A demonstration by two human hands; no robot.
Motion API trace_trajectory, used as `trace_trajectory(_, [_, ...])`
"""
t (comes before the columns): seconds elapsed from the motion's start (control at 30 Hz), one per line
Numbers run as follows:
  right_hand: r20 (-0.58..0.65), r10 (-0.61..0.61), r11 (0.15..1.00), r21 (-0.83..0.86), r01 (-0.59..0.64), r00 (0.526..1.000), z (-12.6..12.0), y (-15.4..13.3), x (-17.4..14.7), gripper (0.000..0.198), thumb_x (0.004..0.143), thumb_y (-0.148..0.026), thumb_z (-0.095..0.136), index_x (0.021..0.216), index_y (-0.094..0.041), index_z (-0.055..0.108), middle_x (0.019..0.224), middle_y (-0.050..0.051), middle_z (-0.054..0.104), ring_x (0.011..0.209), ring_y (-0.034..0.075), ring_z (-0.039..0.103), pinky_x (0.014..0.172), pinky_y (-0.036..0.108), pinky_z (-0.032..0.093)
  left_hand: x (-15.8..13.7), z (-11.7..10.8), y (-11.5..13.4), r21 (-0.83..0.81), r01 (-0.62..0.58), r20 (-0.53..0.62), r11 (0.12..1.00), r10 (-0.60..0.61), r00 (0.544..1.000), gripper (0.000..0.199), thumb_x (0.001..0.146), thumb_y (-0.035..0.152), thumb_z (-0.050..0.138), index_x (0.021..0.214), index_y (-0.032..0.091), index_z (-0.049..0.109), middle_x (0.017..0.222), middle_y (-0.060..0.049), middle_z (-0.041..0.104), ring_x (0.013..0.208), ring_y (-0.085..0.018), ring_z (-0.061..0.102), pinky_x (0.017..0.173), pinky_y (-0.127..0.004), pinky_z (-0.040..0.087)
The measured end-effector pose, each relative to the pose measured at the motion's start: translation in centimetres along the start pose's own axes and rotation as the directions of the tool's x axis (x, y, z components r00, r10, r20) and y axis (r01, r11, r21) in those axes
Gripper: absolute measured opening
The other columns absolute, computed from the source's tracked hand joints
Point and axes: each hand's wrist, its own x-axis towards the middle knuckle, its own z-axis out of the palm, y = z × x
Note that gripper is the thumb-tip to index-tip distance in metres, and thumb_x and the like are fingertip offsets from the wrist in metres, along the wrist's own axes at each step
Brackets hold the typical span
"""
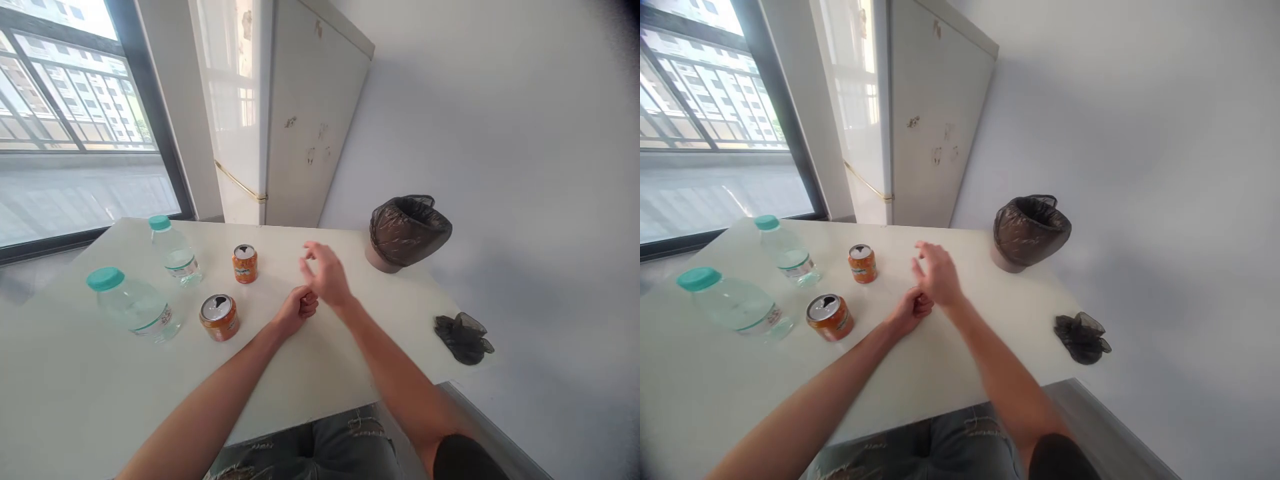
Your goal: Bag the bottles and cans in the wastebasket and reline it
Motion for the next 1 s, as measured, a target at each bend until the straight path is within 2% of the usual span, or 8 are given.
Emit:
trace_trajectory(0.1, [-0.131,0.053,0.960,-0.267,-0.087,0.990,-6.5,7.0,1.3,0.026,0.101,-0.026,0.050,0.123,-0.019,0.062,0.107,0.012,0.070,0.105,0.029,0.063,0.099,0.045,0.051,-0.1,0.0,0.1,0.034,-0.017,0.069,0.999,0.014,0.998,0.050,0.081,0.038,0.073,0.066,0.022,0.029,0.063,0.009,0.017,0.052,-0.006,0.013,0.045,-0.022,0.012])
trace_trajectory(0.27, [-0.295,0.163,0.749,-0.584,-0.313,0.942,-16.6,17.0,3.3,0.050,0.097,-0.037,0.056,0.137,-0.009,0.058,0.136,0.025,0.063,0.128,0.036,0.057,0.108,0.051,0.047,-0.3,0.4,0.3,0.068,0.019,0.135,0.998,-0.028,0.990,0.050,0.084,0.039,0.071,0.066,0.022,0.028,0.062,0.009,0.015,0.052,-0.007,0.010,0.046,-0.024,0.008])
trace_trajectory(0.43, [-0.158,0.392,0.664,-0.633,-0.398,0.906,-18.7,20.3,3.3,0.035,0.096,-0.042,0.057,0.102,-0.013,0.076,0.087,0.017,0.075,0.082,0.030,0.066,0.080,0.041,0.049,-1.3,0.8,0.5,0.203,0.077,0.365,0.976,-0.149,0.919,0.055,0.083,0.038,0.072,0.065,0.022,0.023,0.064,0.008,0.014,0.053,-0.007,0.010,0.050,-0.027,0.005])
trace_trajectory(0.5, [-0.181,0.339,0.670,-0.643,-0.372,0.923,-18.0,19.6,2.9,0.036,0.098,-0.043,0.056,0.099,-0.014,0.078,0.082,0.016,0.074,0.075,0.028,0.064,0.075,0.038,0.046,-2.1,1.1,0.5,0.334,0.118,0.519,0.935,-0.287,0.805,0.056,0.083,0.040,0.074,0.061,0.022,0.026,0.062,0.007,0.015,0.053,-0.008,0.012,0.052,-0.029,0.006])
trace_trajectory(0.63, [-0.149,0.211,0.731,-0.631,-0.258,0.966,-15.8,14.9,1.4,0.041,0.101,-0.049,0.053,0.097,-0.016,0.076,0.077,0.014,0.073,0.070,0.028,0.064,0.070,0.037,0.044,-3.2,1.9,0.7,0.643,0.099,0.666,0.759,-0.619,0.416,0.057,0.079,0.052,0.079,0.052,0.020,0.041,0.056,0.002,0.026,0.051,-0.011,0.020,0.050,-0.032,0.012])
trace_trajectory(0.67, [-0.124,0.186,0.757,-0.614,-0.223,0.975,-15.2,13.3,1.0,0.041,0.102,-0.050,0.052,0.097,-0.017,0.076,0.077,0.013,0.073,0.071,0.028,0.065,0.071,0.038,0.044,-3.3,1.9,0.8,0.662,0.102,0.663,0.742,-0.644,0.381,0.059,0.077,0.054,0.082,0.050,0.020,0.042,0.055,0.001,0.026,0.051,-0.012,0.021,0.049,-0.032,0.014])
trace_trajectory(0.83, [-0.043,0.043,0.878,-0.475,-0.059,0.998,-12.1,5.0,-0.3,0.040,0.106,-0.051,0.048,0.101,-0.020,0.073,0.089,0.012,0.076,0.081,0.028,0.069,0.081,0.040,0.049,-3.0,1.6,0.8,0.644,0.232,0.598,0.729,-0.669,0.442,0.055,0.062,0.046,0.094,0.047,0.020,0.047,0.051,0.000,0.031,0.047,-0.012,0.024,0.044,-0.031,0.018])
trace_trajectory(1.0, [0.175,0.085,0.943,-0.332,-0.023,0.981,-10.8,-1.4,0.9,0.034,0.107,-0.045,0.050,0.097,-0.022,0.072,0.082,0.007,0.072,0.068,0.022,0.064,0.069,0.036,0.047,-2.2,1.2,0.1,0.652,0.161,0.671,0.741,-0.663,0.331,0.056,0.075,0.049,0.084,0.048,0.020,0.045,0.054,0.001,0.027,0.049,-0.011,0.023,0.046,-0.030,0.017])
